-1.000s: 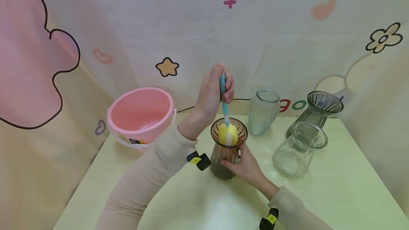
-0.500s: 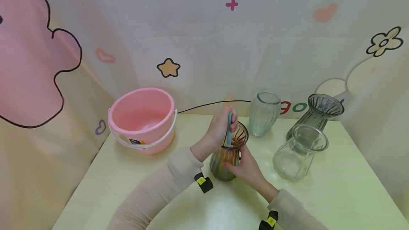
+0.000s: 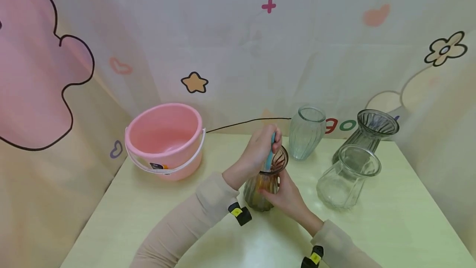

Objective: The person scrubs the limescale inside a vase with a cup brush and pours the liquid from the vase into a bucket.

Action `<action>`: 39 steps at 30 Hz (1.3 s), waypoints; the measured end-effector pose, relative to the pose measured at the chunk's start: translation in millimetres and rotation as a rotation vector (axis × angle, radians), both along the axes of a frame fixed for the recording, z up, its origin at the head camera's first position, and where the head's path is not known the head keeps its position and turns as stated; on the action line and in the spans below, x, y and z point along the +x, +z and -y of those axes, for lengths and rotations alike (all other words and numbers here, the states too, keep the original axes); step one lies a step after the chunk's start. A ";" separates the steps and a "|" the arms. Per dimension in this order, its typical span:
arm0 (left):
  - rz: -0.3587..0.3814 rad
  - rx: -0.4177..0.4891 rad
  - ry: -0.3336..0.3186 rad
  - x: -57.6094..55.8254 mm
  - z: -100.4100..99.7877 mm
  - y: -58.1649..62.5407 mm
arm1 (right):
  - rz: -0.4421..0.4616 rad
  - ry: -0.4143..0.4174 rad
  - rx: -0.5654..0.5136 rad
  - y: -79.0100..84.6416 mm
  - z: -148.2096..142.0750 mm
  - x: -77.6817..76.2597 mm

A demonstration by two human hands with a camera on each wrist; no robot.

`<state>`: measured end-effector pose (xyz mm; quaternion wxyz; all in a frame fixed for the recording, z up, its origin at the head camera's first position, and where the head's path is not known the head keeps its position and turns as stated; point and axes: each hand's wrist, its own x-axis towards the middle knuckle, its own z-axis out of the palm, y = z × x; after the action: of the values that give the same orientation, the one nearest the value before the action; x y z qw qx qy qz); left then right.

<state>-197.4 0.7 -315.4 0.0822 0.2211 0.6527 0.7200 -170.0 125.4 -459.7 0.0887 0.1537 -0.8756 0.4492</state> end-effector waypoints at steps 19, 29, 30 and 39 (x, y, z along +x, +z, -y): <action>-0.012 0.316 0.005 0.0 13.8 72.7 | -0.007 -0.050 0.003 -8.7 4.4 4.6; -0.031 0.266 0.037 -0.4 8.8 51.9 | -0.011 -0.087 0.015 -3.8 6.7 0.6; -0.016 0.253 0.035 -1.8 7.7 45.9 | -0.015 -0.094 0.016 -3.4 6.8 0.2; 0.092 0.142 0.011 -11.2 -2.6 -8.5 | -0.051 -0.104 0.022 -2.5 8.3 0.3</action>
<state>-208.6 3.3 -323.8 0.0923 0.1896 0.5967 0.7743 -169.7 117.1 -462.1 0.1323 0.1204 -0.8848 0.4303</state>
